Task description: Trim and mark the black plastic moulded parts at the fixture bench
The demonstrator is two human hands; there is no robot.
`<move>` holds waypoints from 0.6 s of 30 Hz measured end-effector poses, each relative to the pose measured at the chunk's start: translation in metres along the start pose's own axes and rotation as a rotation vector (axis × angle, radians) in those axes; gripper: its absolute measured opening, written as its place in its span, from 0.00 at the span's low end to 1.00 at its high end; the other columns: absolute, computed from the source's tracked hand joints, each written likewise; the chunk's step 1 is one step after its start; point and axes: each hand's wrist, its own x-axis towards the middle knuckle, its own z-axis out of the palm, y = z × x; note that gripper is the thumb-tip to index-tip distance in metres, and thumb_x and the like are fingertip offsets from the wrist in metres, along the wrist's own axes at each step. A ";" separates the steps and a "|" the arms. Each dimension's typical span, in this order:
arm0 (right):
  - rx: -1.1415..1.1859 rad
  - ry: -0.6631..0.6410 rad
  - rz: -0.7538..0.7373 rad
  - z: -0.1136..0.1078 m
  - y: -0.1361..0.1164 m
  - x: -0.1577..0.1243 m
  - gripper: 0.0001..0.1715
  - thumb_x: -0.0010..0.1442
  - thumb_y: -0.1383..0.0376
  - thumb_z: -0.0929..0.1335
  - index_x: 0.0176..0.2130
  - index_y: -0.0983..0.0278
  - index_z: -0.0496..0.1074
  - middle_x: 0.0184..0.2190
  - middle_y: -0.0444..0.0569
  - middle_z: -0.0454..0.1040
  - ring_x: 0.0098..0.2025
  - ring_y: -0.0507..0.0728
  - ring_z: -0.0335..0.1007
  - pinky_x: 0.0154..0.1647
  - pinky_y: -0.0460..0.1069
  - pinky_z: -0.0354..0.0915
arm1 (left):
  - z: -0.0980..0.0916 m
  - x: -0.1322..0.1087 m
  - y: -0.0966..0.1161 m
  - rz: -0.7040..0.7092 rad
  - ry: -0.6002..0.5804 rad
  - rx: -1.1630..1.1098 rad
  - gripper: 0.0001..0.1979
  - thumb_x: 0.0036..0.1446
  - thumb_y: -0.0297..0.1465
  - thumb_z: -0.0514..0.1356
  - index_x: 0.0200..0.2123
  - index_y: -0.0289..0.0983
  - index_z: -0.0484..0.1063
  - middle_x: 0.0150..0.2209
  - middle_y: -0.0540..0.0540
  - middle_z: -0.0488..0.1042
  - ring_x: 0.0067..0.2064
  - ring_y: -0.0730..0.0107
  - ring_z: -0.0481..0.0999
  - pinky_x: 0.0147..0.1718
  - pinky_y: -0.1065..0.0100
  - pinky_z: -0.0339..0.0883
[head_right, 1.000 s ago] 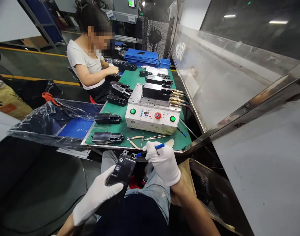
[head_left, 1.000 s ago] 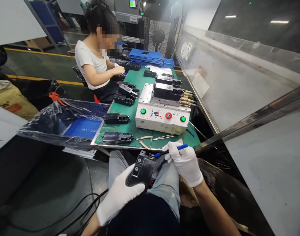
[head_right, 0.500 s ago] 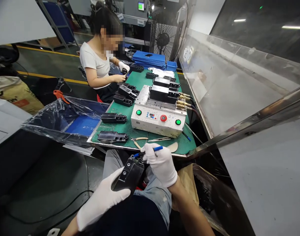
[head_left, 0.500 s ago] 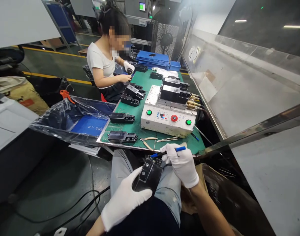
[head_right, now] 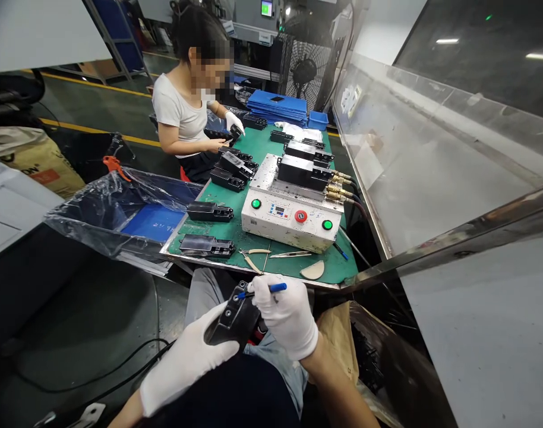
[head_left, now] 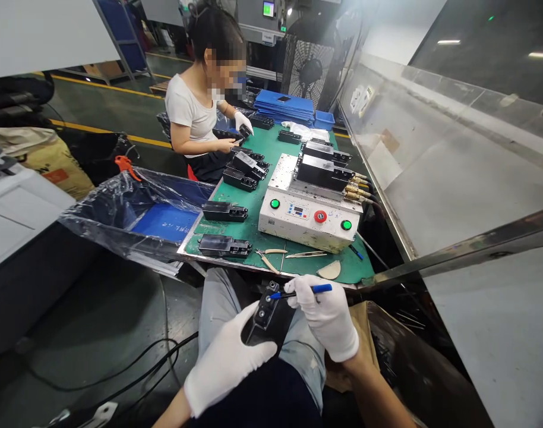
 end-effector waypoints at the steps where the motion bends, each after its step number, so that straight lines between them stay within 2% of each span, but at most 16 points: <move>1: -0.010 0.018 -0.011 -0.001 -0.001 -0.001 0.19 0.73 0.57 0.66 0.33 0.60 0.79 0.29 0.47 0.83 0.27 0.55 0.81 0.29 0.46 0.76 | 0.000 0.000 -0.001 -0.002 -0.001 0.006 0.23 0.54 0.30 0.64 0.55 0.42 0.75 0.49 0.48 0.82 0.48 0.57 0.77 0.49 0.65 0.69; 4: -0.004 0.055 -0.025 -0.003 -0.010 -0.006 0.21 0.73 0.56 0.65 0.32 0.60 0.79 0.28 0.47 0.83 0.26 0.55 0.81 0.32 0.47 0.78 | -0.001 0.001 -0.005 0.005 0.008 -0.012 0.26 0.55 0.30 0.65 0.58 0.43 0.74 0.49 0.49 0.82 0.50 0.56 0.77 0.51 0.65 0.69; 7: 0.025 0.016 -0.019 -0.002 -0.019 -0.009 0.22 0.73 0.55 0.65 0.31 0.60 0.79 0.26 0.46 0.82 0.27 0.55 0.81 0.34 0.48 0.78 | -0.002 0.002 -0.007 0.033 -0.003 -0.061 0.31 0.56 0.33 0.66 0.64 0.43 0.71 0.56 0.46 0.80 0.56 0.53 0.77 0.56 0.62 0.68; 12: -0.042 -0.066 -0.045 0.005 -0.012 -0.014 0.20 0.73 0.58 0.64 0.33 0.60 0.78 0.26 0.46 0.81 0.28 0.55 0.81 0.30 0.47 0.77 | -0.004 0.003 -0.005 0.073 0.001 -0.075 0.29 0.56 0.35 0.68 0.62 0.41 0.73 0.61 0.43 0.78 0.58 0.50 0.77 0.60 0.59 0.67; 15: -0.153 -0.098 -0.126 0.009 -0.008 -0.014 0.19 0.73 0.61 0.63 0.33 0.60 0.77 0.28 0.46 0.82 0.29 0.55 0.81 0.30 0.47 0.75 | -0.004 0.004 -0.003 0.081 0.004 -0.068 0.30 0.57 0.35 0.68 0.63 0.42 0.72 0.63 0.44 0.77 0.61 0.51 0.76 0.61 0.60 0.66; 18: -0.283 -0.061 -0.303 0.010 -0.008 -0.013 0.16 0.71 0.66 0.65 0.33 0.60 0.76 0.27 0.45 0.82 0.29 0.54 0.81 0.33 0.47 0.73 | -0.004 0.006 -0.004 0.088 0.002 -0.077 0.29 0.57 0.37 0.68 0.62 0.41 0.72 0.62 0.43 0.78 0.60 0.51 0.77 0.60 0.61 0.67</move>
